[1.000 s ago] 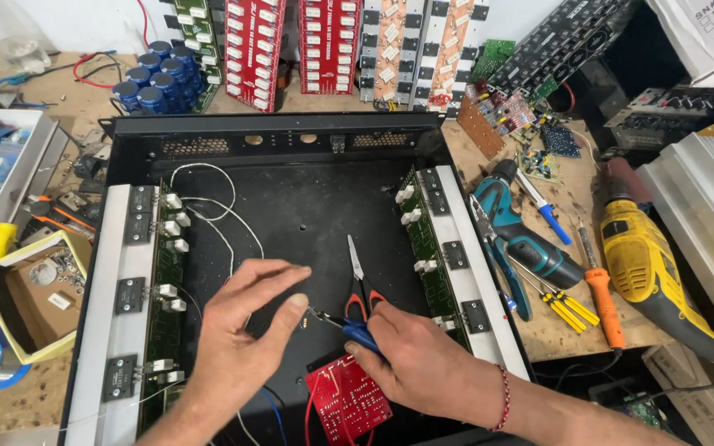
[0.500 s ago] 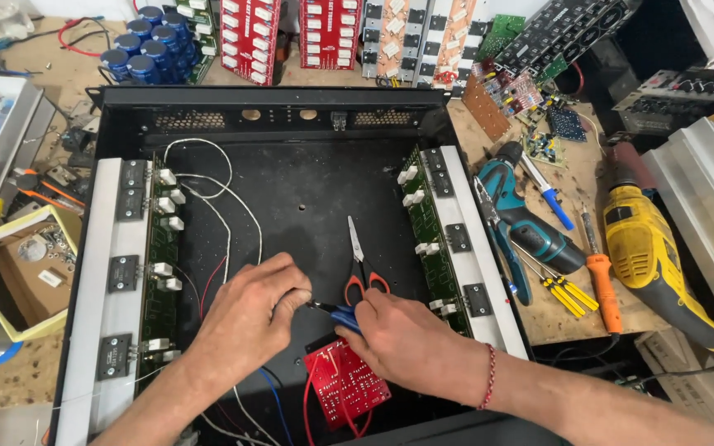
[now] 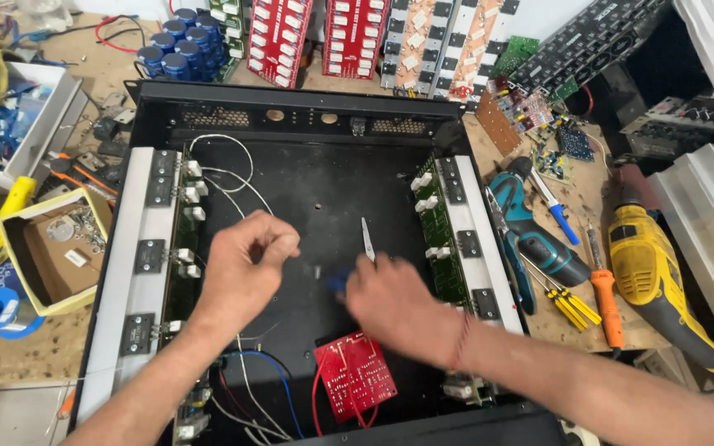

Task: Connecting and soldering wires to a circuit board inside an electronic amplifier chassis

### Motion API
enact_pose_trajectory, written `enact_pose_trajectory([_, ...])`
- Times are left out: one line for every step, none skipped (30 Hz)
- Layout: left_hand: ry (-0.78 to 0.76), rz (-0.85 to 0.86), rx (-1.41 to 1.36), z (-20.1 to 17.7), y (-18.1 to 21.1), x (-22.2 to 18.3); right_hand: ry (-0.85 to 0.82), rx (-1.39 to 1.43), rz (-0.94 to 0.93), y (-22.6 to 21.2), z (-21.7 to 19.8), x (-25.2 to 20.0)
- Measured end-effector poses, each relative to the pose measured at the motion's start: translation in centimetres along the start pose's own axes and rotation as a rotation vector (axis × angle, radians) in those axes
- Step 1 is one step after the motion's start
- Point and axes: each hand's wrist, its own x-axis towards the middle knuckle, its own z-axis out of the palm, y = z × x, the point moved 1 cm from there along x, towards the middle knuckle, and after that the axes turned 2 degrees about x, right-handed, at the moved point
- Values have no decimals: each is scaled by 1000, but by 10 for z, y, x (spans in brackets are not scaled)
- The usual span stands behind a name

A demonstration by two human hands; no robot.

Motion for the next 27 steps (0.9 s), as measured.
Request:
enact_pose_trajectory([-2, -2, -1, 1, 2, -2, -3, 2, 1, 8, 9, 9])
enact_pose_trajectory([-5, -75, -72, 2, 4, -3, 116, -46, 18, 16, 17, 16])
enact_pose_trajectory([-8, -149, -143, 3, 5, -5, 233, -94, 35, 24, 25, 24])
enact_pose_trajectory([-9, -146, -143, 4, 10, -7, 236, -96, 38, 24, 27, 26])
enact_pose_trajectory([-19, -243, -223, 6, 14, -10, 198, -53, 40, 24, 29, 29])
enact_pose_trajectory([-30, -344, -303, 8, 18, -13, 158, -7, 43, 24, 31, 30])
enact_pose_trajectory([-34, -344, -303, 10, 17, -16, 157, -6, 46, 24, 27, 27])
enact_pose_trajectory([-28, -412, -415, 11, 16, -17, 151, 42, 25, 26, 22, 25])
enact_pose_trajectory([-22, -480, -528, 12, 14, -18, 146, 91, 3, 28, 17, 23])
enact_pose_trajectory([-23, -475, -529, 14, 15, -19, 149, 87, 5, 29, -3, 18])
enact_pose_trajectory([2, -522, -606, 15, 15, -19, 315, 307, -57, 31, -25, 13])
enact_pose_trajectory([30, -576, -682, 17, 15, -23, 477, 533, -121, 31, -46, 6])
enact_pose_trajectory([30, -577, -682, 18, 14, -23, 476, 534, -121, 28, -56, 3])
enact_pose_trajectory([46, -542, -665, 19, 14, -25, 551, 595, -168, 24, -66, -1])
enact_pose_trajectory([61, -507, -647, 21, 14, -26, 625, 656, -214, 21, -76, -5])
enact_pose_trajectory([54, -513, -649, 23, 15, -29, 621, 657, -205, 19, -72, -6])
enact_pose_trajectory([53, -491, -625, 25, 17, -31, 665, 562, -244, 16, -67, -7])
enact_pose_trajectory([55, -467, -599, 25, 20, -33, 709, 467, -286, 13, -63, -7])
enact_pose_trajectory([50, -471, -599, 28, 18, -30, 707, 469, -279, 14, -65, -4])
enact_pose_trajectory([72, -457, -601, 31, 16, -33, 756, 461, -309, 12, -66, -5])
enact_pose_trajectory([93, -443, -602, 34, 12, -36, 805, 453, -338, 9, -65, -4])
enact_pose_trajectory([91, -478, -605, 32, 14, -41, 781, 477, -327, 8, -63, -6])
enact_pose_trajectory([68, -490, -636, 31, 17, -44, 790, 433, -331, 7, -61, -8])
enact_pose_trajectory([44, -483, -663, 27, 21, -40, 814, 378, -337, 10, -61, -4])
enact_pose_trajectory([40, -499, -661, 26, 22, -42, 805, 390, -329, 9, -62, -5])
enact_pose_trajectory([-7, -466, -629, 26, 23, -43, 805, 380, -333, 10, -64, -7])
enact_pose_trajectory([-55, -432, -597, 27, 25, -43, 804, 370, -336, 12, -66, -8])
